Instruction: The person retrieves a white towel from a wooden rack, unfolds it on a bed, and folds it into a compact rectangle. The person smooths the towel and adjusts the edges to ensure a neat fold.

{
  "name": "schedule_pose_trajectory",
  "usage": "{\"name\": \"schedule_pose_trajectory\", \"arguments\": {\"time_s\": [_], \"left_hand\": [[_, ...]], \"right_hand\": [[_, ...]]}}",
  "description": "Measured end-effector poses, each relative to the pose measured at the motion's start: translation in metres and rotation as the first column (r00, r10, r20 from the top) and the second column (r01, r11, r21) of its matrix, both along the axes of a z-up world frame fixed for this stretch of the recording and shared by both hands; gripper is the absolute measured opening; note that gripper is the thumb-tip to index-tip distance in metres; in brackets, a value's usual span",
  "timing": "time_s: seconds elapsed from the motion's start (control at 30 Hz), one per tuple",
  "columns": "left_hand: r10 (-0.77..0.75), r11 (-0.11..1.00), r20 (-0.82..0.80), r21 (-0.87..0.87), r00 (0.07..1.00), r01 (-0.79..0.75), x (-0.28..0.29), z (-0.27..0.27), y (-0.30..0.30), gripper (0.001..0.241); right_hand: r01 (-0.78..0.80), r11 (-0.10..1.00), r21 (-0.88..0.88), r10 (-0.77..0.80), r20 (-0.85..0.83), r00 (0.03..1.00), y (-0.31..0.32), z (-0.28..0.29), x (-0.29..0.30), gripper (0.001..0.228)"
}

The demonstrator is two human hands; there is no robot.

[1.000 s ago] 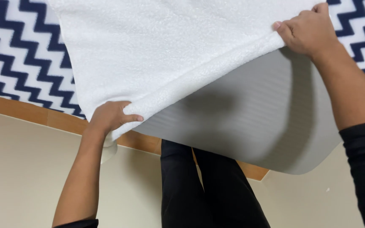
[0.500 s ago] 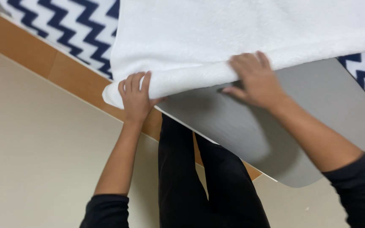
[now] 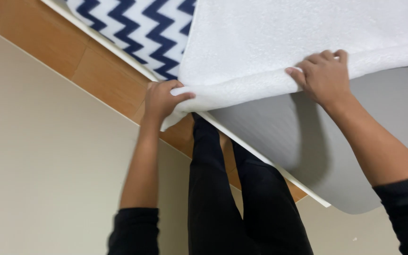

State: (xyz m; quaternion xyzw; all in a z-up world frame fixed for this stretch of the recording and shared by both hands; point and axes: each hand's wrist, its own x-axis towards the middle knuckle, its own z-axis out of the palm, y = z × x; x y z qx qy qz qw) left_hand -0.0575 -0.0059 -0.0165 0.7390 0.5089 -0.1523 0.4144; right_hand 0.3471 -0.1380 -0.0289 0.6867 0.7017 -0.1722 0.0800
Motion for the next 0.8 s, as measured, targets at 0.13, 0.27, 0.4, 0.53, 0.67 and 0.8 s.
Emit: {"name": "schedule_pose_trajectory", "arguments": {"time_s": [0.13, 0.27, 0.4, 0.53, 0.67, 0.8], "left_hand": [[0.52, 0.332, 0.395, 0.724, 0.758, -0.605, -0.048, -0.058, -0.07, 0.049], [0.846, -0.37, 0.356, -0.141, -0.396, -0.918, -0.045, -0.11, -0.155, 0.085], [0.774, -0.584, -0.333, -0.702, -0.538, -0.406, 0.001, -0.1, -0.139, 0.099], [0.732, -0.537, -0.035, -0.645, -0.68, -0.544, -0.042, -0.166, -0.094, 0.066], [0.655, -0.513, 0.087, -0.679, -0.751, -0.526, -0.093, -0.153, -0.102, 0.071], [0.713, -0.571, -0.167, -0.702, -0.681, -0.426, -0.023, -0.129, -0.161, 0.115]], "right_hand": [[0.108, 0.976, 0.19, -0.037, -0.343, 0.939, -0.002, 0.016, -0.072, 0.04], [-0.289, 0.899, 0.33, 0.33, -0.076, 0.941, 0.016, 0.014, -0.134, 0.063], [-0.3, 0.927, 0.224, 0.306, 0.01, 0.952, 0.013, -0.003, -0.136, 0.059], [-0.217, 0.951, 0.222, 0.24, -0.078, 0.968, 0.016, 0.001, -0.134, 0.049], [-0.2, 0.957, 0.208, 0.221, -0.08, 0.972, 0.02, 0.006, -0.14, 0.045], [-0.202, 0.949, 0.243, 0.202, 0.024, 0.979, 0.019, 0.007, -0.154, 0.039]]}}
